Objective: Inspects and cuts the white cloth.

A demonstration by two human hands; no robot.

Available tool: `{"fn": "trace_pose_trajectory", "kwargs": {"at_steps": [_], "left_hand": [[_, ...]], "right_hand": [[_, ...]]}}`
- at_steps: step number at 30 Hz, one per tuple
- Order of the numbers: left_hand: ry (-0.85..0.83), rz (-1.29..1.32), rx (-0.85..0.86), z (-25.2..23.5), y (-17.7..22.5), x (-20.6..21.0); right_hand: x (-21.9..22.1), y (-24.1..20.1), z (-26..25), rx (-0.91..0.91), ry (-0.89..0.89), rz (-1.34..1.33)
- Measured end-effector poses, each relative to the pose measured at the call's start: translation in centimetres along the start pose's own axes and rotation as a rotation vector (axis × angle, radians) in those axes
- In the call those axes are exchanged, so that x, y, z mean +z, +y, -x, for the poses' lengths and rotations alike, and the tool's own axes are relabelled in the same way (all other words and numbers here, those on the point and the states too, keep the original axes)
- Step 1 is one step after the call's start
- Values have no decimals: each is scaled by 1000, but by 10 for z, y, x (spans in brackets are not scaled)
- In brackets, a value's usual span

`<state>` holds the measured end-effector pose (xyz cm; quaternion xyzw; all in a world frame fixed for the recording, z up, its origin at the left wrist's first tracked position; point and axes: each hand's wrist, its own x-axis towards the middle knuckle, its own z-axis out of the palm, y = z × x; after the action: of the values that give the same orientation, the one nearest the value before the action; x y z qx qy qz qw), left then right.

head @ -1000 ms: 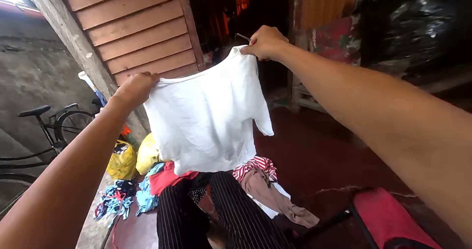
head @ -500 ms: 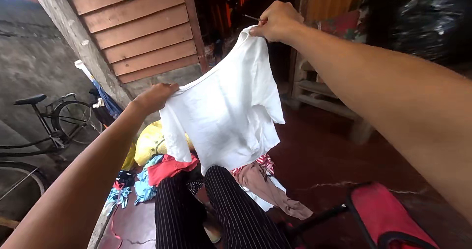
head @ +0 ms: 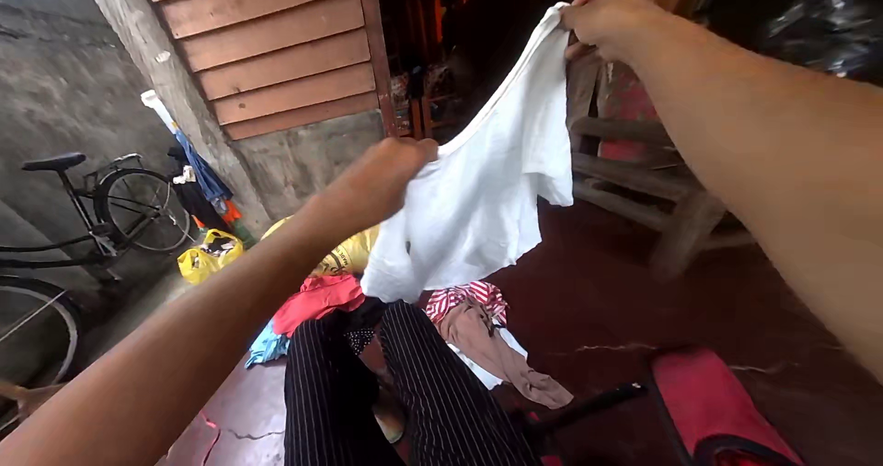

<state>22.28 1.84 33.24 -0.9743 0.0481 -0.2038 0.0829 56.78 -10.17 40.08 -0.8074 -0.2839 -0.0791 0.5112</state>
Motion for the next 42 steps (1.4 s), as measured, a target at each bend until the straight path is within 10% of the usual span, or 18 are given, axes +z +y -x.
{"fn": "trace_pose_trajectory", "kwargs": {"at_steps": [11, 24, 32, 42], "left_hand": [[24, 219, -164, 88, 89, -19], [-236, 450, -720, 353, 173, 113], [55, 939, -1095, 390, 200, 155], [83, 1075, -856, 389, 209, 166]], "right_hand": [[44, -67, 60, -141, -220, -180], [312, -77, 288, -750, -1047, 248], [386, -107, 410, -760, -1172, 385], [421, -60, 452, -928, -1305, 322]]}}
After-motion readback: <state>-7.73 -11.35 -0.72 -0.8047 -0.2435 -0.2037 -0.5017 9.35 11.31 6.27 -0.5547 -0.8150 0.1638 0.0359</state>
